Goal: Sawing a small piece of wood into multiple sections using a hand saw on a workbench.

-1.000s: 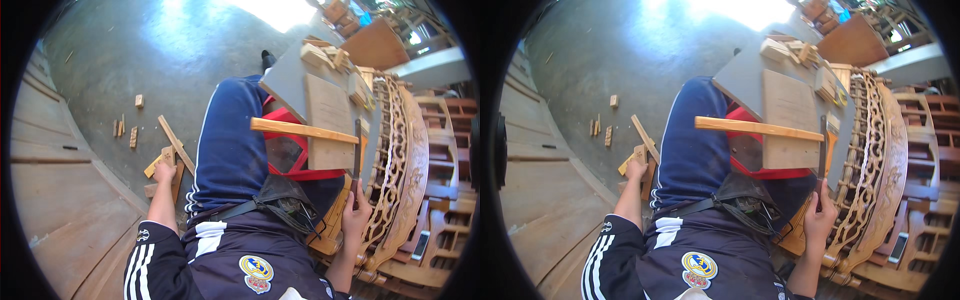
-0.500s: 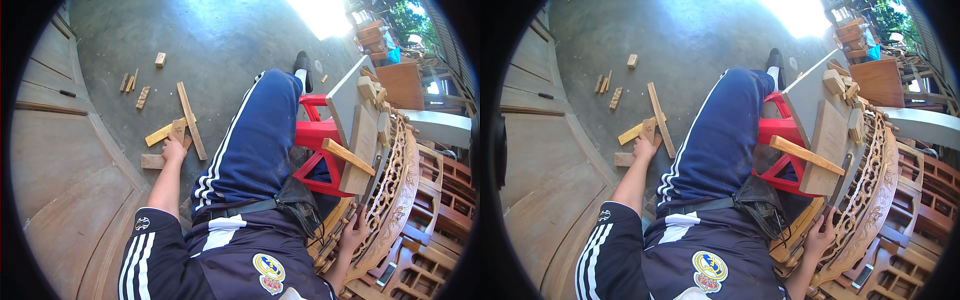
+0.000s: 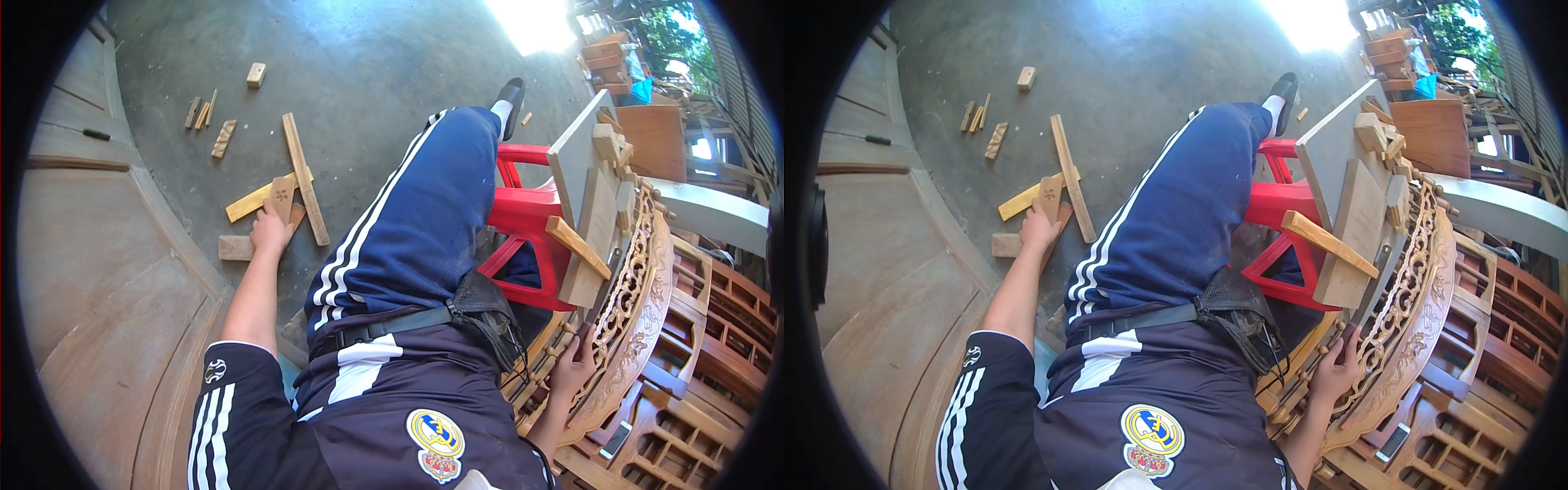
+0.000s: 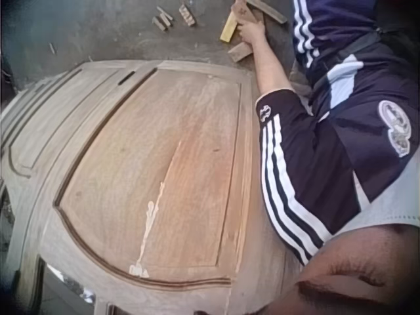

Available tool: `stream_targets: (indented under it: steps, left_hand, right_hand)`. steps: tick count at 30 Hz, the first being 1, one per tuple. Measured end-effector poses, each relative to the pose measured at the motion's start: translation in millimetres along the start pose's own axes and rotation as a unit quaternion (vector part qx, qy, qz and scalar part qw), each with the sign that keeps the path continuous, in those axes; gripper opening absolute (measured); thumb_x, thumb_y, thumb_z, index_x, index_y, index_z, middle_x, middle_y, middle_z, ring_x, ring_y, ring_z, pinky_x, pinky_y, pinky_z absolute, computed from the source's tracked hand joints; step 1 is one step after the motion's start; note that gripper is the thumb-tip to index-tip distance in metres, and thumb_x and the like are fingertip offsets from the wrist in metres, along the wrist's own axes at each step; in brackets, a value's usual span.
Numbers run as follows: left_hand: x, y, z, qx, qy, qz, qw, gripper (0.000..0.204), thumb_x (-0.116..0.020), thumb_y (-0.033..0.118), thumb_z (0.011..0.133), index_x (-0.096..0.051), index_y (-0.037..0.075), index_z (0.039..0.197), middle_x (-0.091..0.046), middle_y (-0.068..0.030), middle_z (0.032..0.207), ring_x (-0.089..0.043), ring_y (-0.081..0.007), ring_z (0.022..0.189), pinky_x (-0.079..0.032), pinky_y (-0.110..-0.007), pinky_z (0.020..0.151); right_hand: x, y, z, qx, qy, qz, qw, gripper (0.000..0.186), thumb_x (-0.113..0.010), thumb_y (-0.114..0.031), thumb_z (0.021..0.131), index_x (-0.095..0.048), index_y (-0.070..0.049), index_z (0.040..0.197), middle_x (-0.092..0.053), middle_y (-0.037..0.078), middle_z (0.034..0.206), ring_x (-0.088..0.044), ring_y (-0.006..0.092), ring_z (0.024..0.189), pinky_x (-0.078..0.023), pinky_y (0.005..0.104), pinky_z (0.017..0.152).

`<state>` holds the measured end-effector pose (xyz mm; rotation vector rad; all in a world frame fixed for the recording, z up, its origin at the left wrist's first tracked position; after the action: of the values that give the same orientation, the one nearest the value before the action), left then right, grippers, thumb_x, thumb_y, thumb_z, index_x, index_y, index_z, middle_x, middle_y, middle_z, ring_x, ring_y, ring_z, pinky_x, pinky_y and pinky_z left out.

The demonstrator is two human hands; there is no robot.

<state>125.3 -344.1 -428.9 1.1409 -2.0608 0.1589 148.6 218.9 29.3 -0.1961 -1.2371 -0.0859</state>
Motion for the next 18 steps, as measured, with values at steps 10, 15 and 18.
stream_targets:
  steps: [10, 15, 18]
  left_hand:
    - [-2.2, -27.9, 10.4, -0.045, -0.020, 0.007, 0.999, 0.091, -0.082, 0.038, 0.086, -0.032, 0.005, 0.155, -0.053, -0.0251, 0.144, -0.059, -0.0418, 0.129, -0.053, -0.049, 0.105]
    - [1.4, -43.4, 5.6, -0.092, 0.015, -0.017, 0.995, 0.083, -0.078, 0.034, 0.088, -0.037, 0.002, 0.153, -0.050, -0.0295, 0.145, -0.056, -0.0444, 0.131, -0.050, -0.049, 0.109]
    - [-13.2, -69.0, 23.5, -0.071, -0.012, 0.016, 0.997, 0.084, -0.077, 0.036, 0.088, -0.037, 0.001, 0.154, -0.048, -0.0304, 0.148, -0.055, -0.0435, 0.134, -0.048, -0.049, 0.111]
  right_hand:
    - [-5.2, -3.9, 12.8, -0.046, 0.008, 0.024, 0.999, 0.049, -0.060, -0.001, 0.100, -0.057, -0.001, 0.148, -0.075, 0.026, 0.118, -0.075, 0.0205, 0.092, -0.057, 0.0328, 0.081]
    - [-0.6, -4.1, 19.1, -0.071, 0.007, 0.013, 0.997, 0.049, -0.062, -0.003, 0.097, -0.058, 0.000, 0.146, -0.074, 0.031, 0.100, -0.077, 0.0317, 0.086, -0.057, 0.0371, 0.077]
    - [-13.6, 4.2, 22.3, -0.098, 0.020, 0.025, 0.995, 0.048, -0.062, -0.003, 0.095, -0.059, 0.001, 0.144, -0.070, 0.033, 0.092, -0.075, 0.0398, 0.081, -0.056, 0.0416, 0.073]
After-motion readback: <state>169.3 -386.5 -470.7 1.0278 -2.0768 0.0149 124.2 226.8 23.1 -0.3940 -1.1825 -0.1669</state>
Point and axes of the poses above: each hand's wrist, its own z-axis towards the middle knuckle, its own x-axis out of the back of the hand, y = z × x, the point moved 6 cm from there along z, towards the middle knuckle
